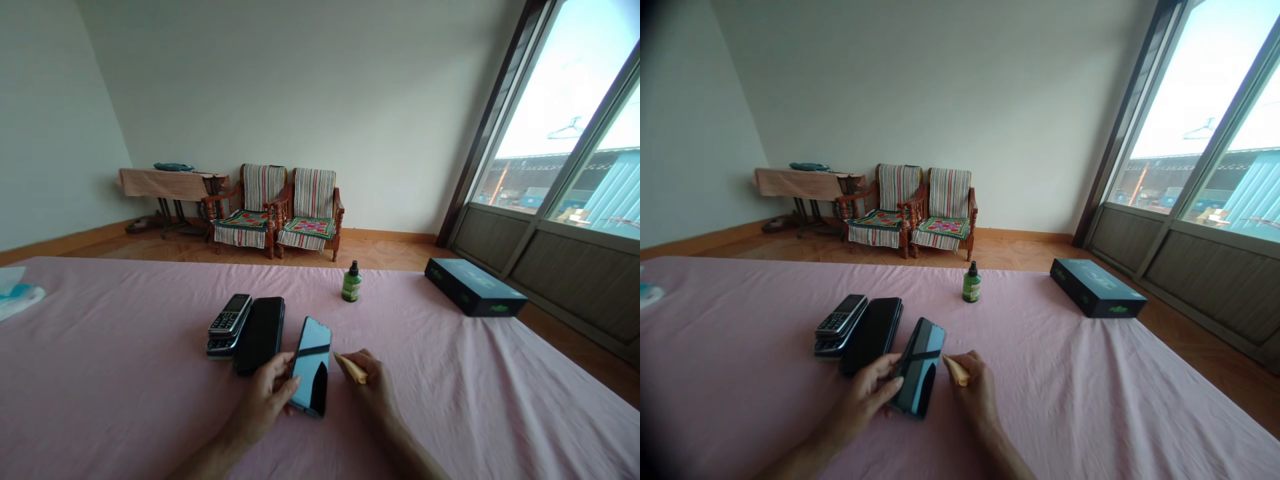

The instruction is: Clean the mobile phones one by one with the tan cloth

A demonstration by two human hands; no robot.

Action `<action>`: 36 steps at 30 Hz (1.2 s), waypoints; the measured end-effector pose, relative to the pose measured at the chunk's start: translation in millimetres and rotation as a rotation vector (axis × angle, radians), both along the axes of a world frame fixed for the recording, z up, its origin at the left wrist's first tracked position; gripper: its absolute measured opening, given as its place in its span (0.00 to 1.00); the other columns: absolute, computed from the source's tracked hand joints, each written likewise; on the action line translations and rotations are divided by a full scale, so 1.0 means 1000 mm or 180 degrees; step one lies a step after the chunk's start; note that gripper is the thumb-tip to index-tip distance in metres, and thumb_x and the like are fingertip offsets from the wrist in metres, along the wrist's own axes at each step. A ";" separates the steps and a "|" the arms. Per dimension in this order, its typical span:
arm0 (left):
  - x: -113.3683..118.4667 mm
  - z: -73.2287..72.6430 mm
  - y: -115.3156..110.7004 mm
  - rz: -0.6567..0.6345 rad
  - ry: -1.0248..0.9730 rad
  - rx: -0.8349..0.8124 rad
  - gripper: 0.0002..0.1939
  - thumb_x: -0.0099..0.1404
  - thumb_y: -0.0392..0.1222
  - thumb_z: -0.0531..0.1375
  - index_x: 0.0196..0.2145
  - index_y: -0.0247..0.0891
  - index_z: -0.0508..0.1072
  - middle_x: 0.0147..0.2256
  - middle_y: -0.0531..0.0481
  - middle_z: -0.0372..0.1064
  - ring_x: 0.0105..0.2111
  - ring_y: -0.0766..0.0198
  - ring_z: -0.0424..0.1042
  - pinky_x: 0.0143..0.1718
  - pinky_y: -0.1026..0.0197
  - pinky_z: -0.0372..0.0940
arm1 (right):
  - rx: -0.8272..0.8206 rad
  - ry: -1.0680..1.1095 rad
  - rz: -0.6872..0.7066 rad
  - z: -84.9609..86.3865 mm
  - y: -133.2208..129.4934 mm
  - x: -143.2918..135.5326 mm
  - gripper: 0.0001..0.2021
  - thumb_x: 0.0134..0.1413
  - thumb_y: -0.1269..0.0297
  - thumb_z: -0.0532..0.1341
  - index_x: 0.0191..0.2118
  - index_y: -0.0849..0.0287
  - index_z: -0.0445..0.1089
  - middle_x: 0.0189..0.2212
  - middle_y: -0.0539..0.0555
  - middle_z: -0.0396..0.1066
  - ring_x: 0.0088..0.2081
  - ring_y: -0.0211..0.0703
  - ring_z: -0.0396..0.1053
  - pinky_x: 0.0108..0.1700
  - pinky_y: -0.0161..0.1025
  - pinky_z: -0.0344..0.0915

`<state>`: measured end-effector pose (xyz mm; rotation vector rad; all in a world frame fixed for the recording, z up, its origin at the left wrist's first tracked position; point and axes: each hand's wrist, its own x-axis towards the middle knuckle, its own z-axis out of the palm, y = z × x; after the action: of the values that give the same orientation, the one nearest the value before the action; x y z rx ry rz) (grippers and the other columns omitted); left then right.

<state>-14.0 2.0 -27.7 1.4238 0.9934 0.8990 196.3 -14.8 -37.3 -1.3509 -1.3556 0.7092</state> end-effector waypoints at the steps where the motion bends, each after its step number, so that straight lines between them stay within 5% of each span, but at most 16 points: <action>1: 0.000 0.000 0.001 -0.0013 0.0012 -0.0024 0.27 0.58 0.55 0.61 0.49 0.35 0.66 0.37 0.46 0.72 0.30 0.60 0.70 0.21 0.66 0.63 | 0.0013 -0.0007 -0.0001 0.000 0.001 0.000 0.12 0.47 0.62 0.59 0.31 0.57 0.80 0.25 0.55 0.71 0.29 0.46 0.71 0.30 0.36 0.63; 12: 0.010 0.011 0.001 0.0189 0.0101 -0.0290 0.19 0.51 0.50 0.66 0.37 0.36 0.70 0.30 0.49 0.73 0.25 0.62 0.70 0.18 0.69 0.58 | 0.0068 -0.0307 0.0181 0.000 -0.023 0.015 0.10 0.50 0.62 0.60 0.29 0.58 0.80 0.26 0.54 0.71 0.28 0.43 0.70 0.29 0.34 0.60; 16: 0.024 0.013 0.002 0.0124 -0.0003 -0.0392 0.19 0.51 0.49 0.66 0.36 0.36 0.69 0.28 0.50 0.72 0.26 0.62 0.70 0.19 0.68 0.60 | 0.0250 -0.0180 -0.0146 0.001 -0.030 0.037 0.12 0.52 0.59 0.59 0.30 0.59 0.79 0.25 0.54 0.69 0.28 0.43 0.69 0.29 0.35 0.60; 24: 0.087 0.003 0.021 -0.0139 -0.0240 -0.0582 0.20 0.52 0.50 0.67 0.36 0.35 0.68 0.31 0.48 0.72 0.26 0.64 0.71 0.21 0.67 0.62 | 0.0690 0.0253 -0.0985 0.004 -0.019 0.063 0.15 0.54 0.54 0.59 0.34 0.60 0.76 0.28 0.53 0.69 0.30 0.43 0.67 0.32 0.35 0.62; 32: 0.169 -0.011 0.049 -0.0502 -0.0076 -0.0380 0.10 0.68 0.42 0.58 0.44 0.33 0.68 0.37 0.48 0.70 0.32 0.63 0.72 0.31 0.60 0.70 | 0.0770 0.0384 -0.1178 0.005 -0.016 0.077 0.15 0.52 0.54 0.60 0.36 0.59 0.77 0.30 0.54 0.72 0.32 0.45 0.70 0.33 0.36 0.65; 36: 0.187 -0.008 0.057 -0.0922 0.0312 -0.0059 0.12 0.69 0.42 0.58 0.48 0.34 0.69 0.44 0.46 0.69 0.39 0.59 0.73 0.38 0.54 0.71 | 0.0813 0.0318 -0.1169 0.004 -0.016 0.078 0.15 0.52 0.54 0.60 0.37 0.60 0.77 0.28 0.54 0.71 0.30 0.44 0.70 0.31 0.36 0.65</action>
<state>173.3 59.2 -35.6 1.5604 0.8372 0.6109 274.0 -30.9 -33.7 -1.2922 -1.0404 0.3380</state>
